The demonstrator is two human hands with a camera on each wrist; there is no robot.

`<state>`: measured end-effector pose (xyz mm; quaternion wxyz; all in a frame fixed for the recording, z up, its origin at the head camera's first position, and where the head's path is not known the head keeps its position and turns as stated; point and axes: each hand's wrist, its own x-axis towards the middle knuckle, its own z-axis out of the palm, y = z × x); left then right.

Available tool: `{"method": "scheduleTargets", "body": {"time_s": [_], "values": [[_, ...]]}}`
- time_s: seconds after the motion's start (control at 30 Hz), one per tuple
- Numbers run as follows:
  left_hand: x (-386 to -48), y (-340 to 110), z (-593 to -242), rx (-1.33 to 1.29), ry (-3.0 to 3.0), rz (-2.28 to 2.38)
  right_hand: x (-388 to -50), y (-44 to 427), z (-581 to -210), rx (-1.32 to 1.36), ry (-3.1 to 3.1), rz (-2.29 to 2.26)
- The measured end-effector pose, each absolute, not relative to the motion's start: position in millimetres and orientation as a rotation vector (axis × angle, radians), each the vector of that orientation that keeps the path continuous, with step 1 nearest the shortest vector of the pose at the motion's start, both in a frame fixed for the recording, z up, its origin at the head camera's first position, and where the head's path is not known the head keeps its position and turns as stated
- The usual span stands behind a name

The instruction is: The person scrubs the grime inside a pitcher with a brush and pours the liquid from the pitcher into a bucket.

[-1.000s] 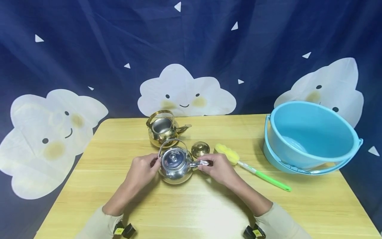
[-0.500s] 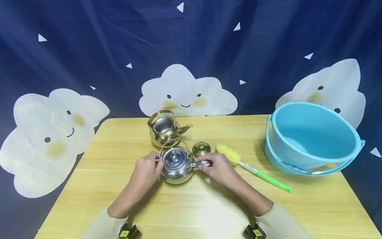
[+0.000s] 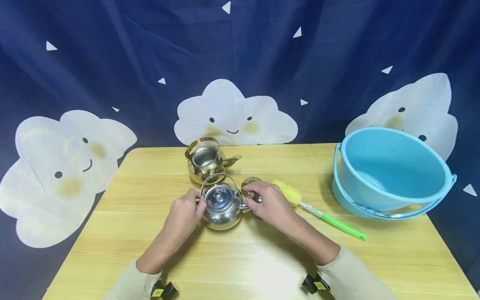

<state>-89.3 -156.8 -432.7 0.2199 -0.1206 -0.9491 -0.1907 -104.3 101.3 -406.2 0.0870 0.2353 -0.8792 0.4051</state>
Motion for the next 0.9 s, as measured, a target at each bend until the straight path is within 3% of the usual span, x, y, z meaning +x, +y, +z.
{"method": "scheduleTargets", "body": {"time_s": [0.6, 0.9], "values": [[-102, -170, -433, -0.65, -2.388, 0.06, -114, 52, -384, 1.097, -2.512, 0.739], [-103, -173, -431, -0.669, -2.349, 0.158, -121, 41, -384, 1.176, -2.597, 0.676]]}}
